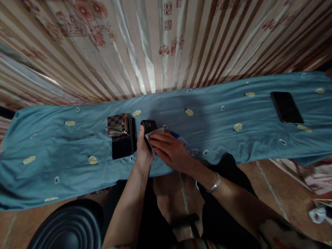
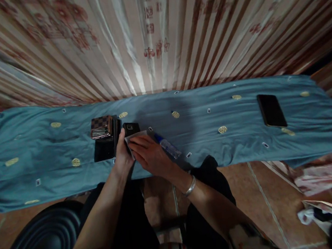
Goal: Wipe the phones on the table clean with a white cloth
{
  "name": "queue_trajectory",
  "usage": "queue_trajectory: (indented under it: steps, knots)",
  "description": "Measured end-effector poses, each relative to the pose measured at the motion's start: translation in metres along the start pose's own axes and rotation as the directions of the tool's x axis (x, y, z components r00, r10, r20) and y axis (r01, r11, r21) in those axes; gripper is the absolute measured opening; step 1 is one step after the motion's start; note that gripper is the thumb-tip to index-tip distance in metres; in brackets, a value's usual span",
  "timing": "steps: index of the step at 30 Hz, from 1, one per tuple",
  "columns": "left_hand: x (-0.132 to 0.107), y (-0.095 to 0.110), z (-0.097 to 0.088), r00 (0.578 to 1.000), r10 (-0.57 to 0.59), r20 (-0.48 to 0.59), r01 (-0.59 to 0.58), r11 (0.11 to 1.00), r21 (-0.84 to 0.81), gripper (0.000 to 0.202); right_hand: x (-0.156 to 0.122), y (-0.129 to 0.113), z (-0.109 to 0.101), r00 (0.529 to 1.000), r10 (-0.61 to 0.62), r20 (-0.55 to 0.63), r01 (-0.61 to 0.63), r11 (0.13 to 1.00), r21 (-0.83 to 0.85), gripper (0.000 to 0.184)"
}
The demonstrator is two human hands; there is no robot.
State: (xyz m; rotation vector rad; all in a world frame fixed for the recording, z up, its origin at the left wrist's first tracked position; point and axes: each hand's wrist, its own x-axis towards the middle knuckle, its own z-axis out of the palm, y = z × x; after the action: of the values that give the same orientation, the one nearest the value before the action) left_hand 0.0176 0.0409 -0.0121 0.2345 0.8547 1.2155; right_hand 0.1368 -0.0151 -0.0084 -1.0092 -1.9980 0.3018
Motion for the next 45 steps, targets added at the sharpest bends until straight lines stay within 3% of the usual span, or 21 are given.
queue_trajectory:
  steps: [5, 14, 23, 36, 45]
  knots:
    - [-0.003, -0.002, 0.006, 0.992, -0.079, -0.101, 0.079, 0.997, -0.011, 0.034, 0.000, 0.001, 0.002, 1.000, 0.000, -0.030, -0.001, 0.999, -0.036, 0.030]
    - [0.004, -0.002, -0.001, 0.986, -0.142, -0.082, 0.135, 0.987, -0.081, 0.031, 0.004, 0.007, -0.004, 0.998, 0.040, 0.049, -0.036, 0.996, -0.081, 0.027]
    - [-0.002, 0.010, 0.003, 0.995, -0.078, -0.058, 0.072, 0.992, -0.106, 0.047, 0.003, 0.012, -0.009, 0.998, 0.056, 0.009, -0.054, 0.986, -0.161, 0.026]
    - [-0.002, 0.003, 0.003, 0.971, -0.232, -0.060, 0.217, 0.959, -0.185, 0.031, 0.010, -0.002, -0.001, 0.994, 0.035, 0.100, -0.020, 0.988, -0.151, 0.026]
    - [-0.003, 0.011, 0.001, 0.993, -0.113, -0.039, 0.109, 0.989, -0.096, 0.041, 0.007, 0.010, -0.009, 0.996, 0.079, 0.039, -0.074, 0.991, -0.115, 0.028]
